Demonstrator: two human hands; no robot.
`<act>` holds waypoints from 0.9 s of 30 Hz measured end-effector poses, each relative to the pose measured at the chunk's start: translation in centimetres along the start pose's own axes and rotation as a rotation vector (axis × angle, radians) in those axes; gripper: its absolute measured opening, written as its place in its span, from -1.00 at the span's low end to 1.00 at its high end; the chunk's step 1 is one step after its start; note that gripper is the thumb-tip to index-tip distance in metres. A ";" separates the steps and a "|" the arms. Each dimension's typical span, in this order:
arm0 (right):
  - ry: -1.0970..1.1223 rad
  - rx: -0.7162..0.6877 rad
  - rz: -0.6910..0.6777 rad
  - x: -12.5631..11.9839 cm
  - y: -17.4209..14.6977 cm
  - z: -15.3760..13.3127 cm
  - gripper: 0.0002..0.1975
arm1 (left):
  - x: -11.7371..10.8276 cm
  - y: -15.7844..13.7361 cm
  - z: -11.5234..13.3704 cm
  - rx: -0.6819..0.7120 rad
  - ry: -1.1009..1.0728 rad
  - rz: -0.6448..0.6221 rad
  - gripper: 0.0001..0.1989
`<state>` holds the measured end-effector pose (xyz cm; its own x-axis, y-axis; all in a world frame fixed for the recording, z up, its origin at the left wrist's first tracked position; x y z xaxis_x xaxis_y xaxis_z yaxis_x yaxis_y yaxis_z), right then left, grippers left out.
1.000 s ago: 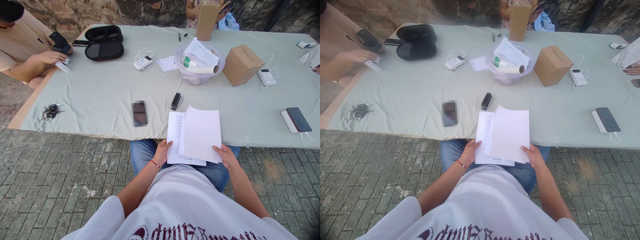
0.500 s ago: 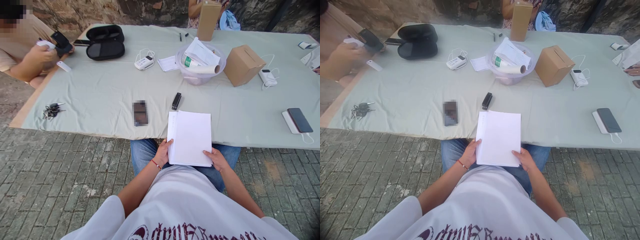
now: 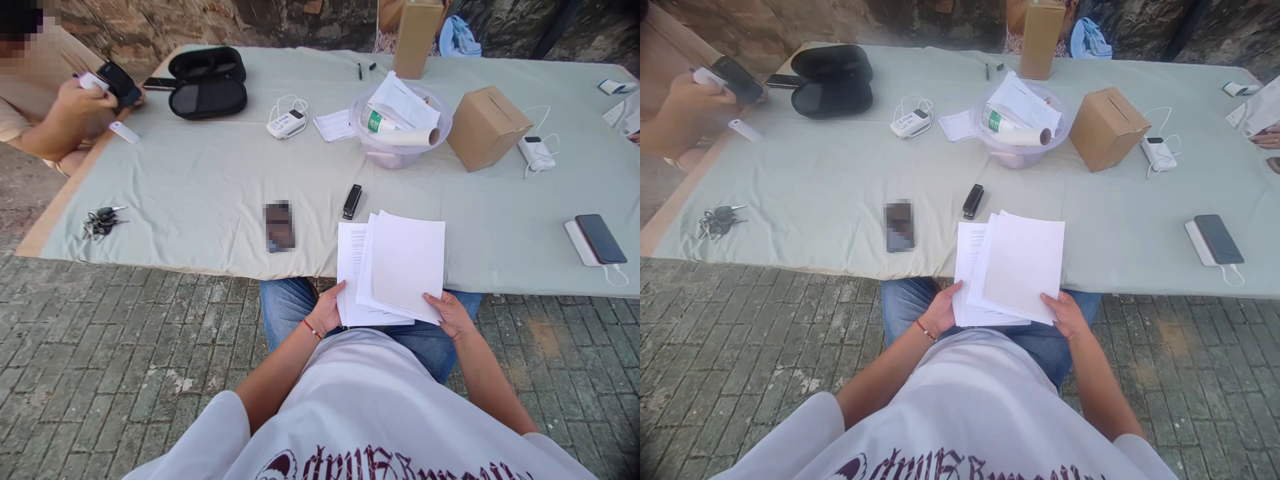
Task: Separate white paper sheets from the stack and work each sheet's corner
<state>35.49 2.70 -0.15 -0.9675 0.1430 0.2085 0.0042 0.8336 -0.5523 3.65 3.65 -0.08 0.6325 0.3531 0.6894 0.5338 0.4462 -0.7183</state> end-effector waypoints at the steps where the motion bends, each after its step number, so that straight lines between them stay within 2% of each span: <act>1: 0.001 0.003 -0.011 0.1 0.0 0.0 -0.61 | 0.0 -0.1 0.1 0.005 -0.010 0.005 -0.53; 9: -0.087 -0.009 -0.157 1.6 0.2 0.1 -0.57 | 0.2 -0.6 0.8 0.002 -0.001 0.009 -0.52; 15: -0.134 -0.086 -0.089 1.4 0.4 0.2 -0.54 | 0.1 -0.4 0.7 0.074 -0.035 0.077 -0.62; 22: -0.181 -0.201 -0.007 0.8 0.4 0.4 -0.52 | 0.1 0.1 0.6 0.230 0.071 0.259 -0.78; 27: -0.197 -0.165 -0.127 1.2 0.4 0.5 -0.54 | 0.0 0.0 0.7 0.200 0.066 0.255 -0.63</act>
Point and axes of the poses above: each hand's wrist, its own y-axis towards the middle knuckle, its own x-axis out of the palm, z = x × y, the point moved 1 cm from there along y, towards the middle knuckle, and after that the axes turned 11 degrees about -x, right-handed, at the moved point
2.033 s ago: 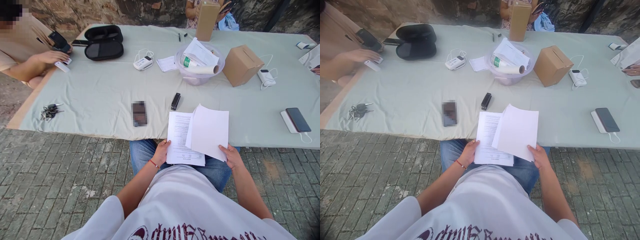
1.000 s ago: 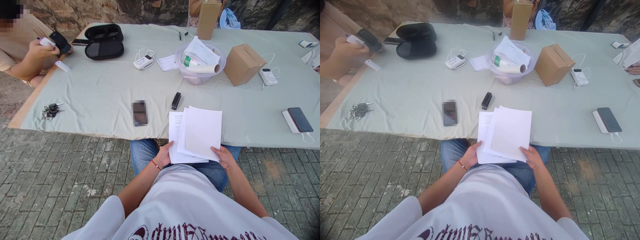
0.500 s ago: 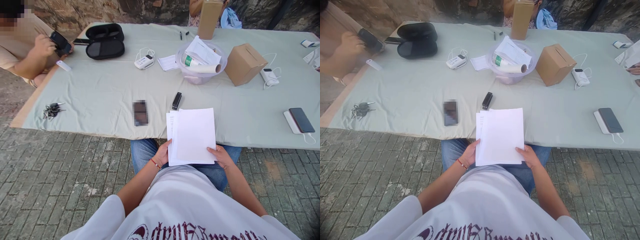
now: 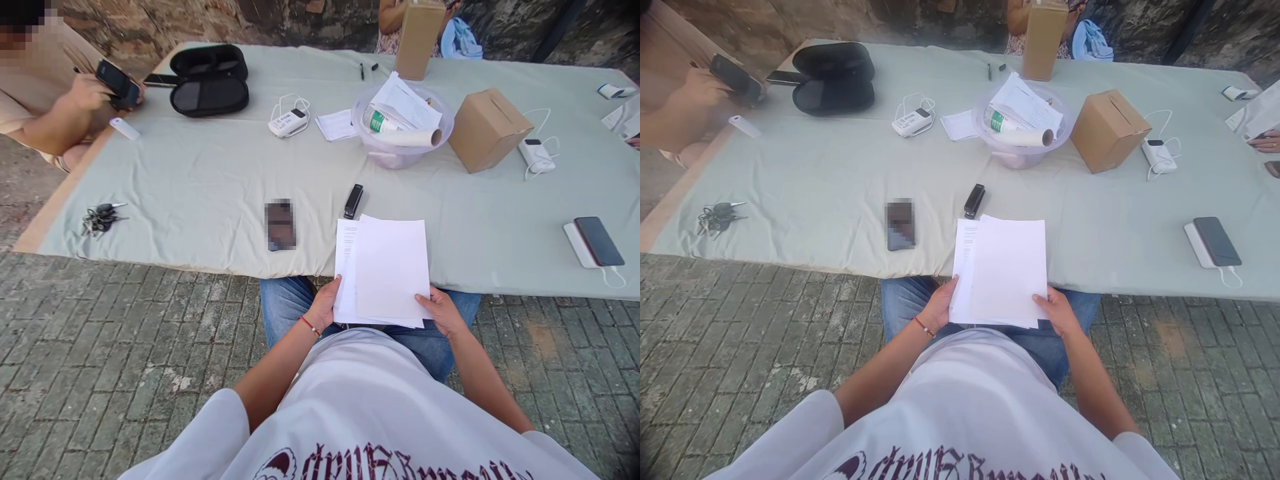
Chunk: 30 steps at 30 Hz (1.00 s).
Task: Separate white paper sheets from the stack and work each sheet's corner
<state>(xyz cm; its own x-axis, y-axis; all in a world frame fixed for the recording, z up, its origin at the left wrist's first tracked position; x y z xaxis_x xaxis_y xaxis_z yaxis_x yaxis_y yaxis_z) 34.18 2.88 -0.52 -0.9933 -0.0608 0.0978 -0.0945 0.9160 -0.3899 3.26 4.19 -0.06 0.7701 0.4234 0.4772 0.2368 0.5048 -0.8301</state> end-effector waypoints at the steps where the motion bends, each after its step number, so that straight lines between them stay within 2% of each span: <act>1: -0.010 0.003 -0.025 0.1 0.0 0.0 -0.55 | -0.1 -0.1 0.0 -0.008 -0.010 -0.005 -0.59; 6: -0.067 -0.012 -0.043 0.5 0.1 0.0 -0.55 | -0.2 -0.3 0.1 0.008 0.054 -0.049 -0.53; 12: -0.059 -0.062 0.156 -0.3 0.1 0.5 -0.54 | -0.2 -0.2 -0.1 0.091 0.120 -0.017 -0.60; 15: -0.099 -0.060 0.197 -0.9 0.1 1.0 -0.50 | 0.0 -0.1 -0.2 0.105 0.115 -0.039 -0.57; 20: -0.125 -0.034 0.156 -0.9 0.2 1.4 -0.55 | 0.1 -0.1 -0.2 0.104 0.072 -0.037 -0.60; 23: -0.013 -0.021 0.132 0.2 0.4 0.9 -0.57 | 0.3 -0.3 -0.1 0.072 0.051 -0.088 -0.58; 26: 0.096 0.009 0.050 1.7 0.6 0.5 -0.54 | 0.6 -0.6 -0.2 0.061 0.104 -0.139 -0.54; 30: 0.142 0.026 -0.043 3.1 0.7 0.2 -0.48 | 0.7 -0.7 -0.5 0.039 0.184 -0.150 -0.56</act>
Point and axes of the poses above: each hand's wrist, its own y-axis towards the middle knuckle, its own x-axis out of the palm, z = x × y, the point moved 1 cm from there along y, towards the middle knuckle, and after that the axes turned 11 degrees about -x, right-handed, at the moved point
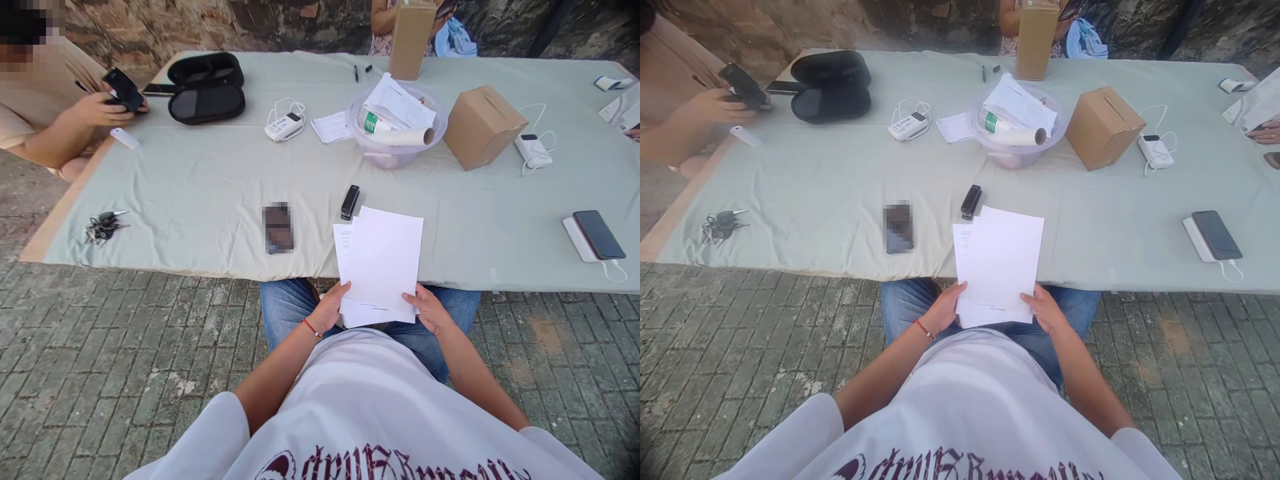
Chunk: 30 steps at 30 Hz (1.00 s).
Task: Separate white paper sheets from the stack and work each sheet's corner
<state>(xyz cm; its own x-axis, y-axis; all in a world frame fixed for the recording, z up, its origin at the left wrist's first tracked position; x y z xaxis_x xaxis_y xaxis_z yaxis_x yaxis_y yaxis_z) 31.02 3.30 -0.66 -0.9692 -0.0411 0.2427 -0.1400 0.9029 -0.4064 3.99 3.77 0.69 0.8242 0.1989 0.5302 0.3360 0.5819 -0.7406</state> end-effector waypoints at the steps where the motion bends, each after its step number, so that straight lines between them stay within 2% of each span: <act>1: 0.000 0.002 -0.008 0.0 0.0 0.0 -0.47 | 0.0 0.0 0.0 -0.006 0.005 0.012 -0.58; 10: -0.102 0.087 -0.235 -2.2 -0.9 -1.7 -0.50 | 0.2 0.6 0.7 -0.002 -0.040 0.137 -0.69; 16: -0.323 -0.030 0.023 -2.5 -0.2 -0.8 -0.66 | 0.5 1.1 0.5 -0.014 -0.085 0.162 -0.72; 19: -0.401 -0.029 -0.011 -2.8 -0.1 -0.5 -0.68 | 0.4 1.1 0.5 -0.032 -0.115 0.145 -0.70; 24: -0.399 0.101 -0.139 -4.2 -0.3 -1.6 -0.69 | 0.4 1.2 0.7 -0.032 -0.099 0.119 -0.70; 27: -0.371 0.102 -0.099 -4.5 0.0 -2.3 -0.67 | 0.3 1.3 0.7 -0.019 -0.097 0.111 -0.69; 30: -0.361 0.023 -0.008 -4.0 0.6 -2.2 -0.69 | 0.3 1.5 0.5 -0.019 -0.093 0.122 -0.67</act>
<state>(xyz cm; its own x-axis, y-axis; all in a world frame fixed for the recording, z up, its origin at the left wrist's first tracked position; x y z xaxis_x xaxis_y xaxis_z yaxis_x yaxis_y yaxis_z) 35.29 4.98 0.02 -0.9765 -0.2002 -0.0791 -0.1485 0.8924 -0.4261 4.46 5.11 -0.05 0.8137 0.3402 0.4713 0.2455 0.5338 -0.8092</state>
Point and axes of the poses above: each hand's wrist, its own y-axis towards the middle knuckle, its own x-axis out of the palm, z = x × y, the point moved 1 cm from there along y, towards the middle knuckle, and after that the axes turned 11 degrees about -x, right-handed, at the moved point
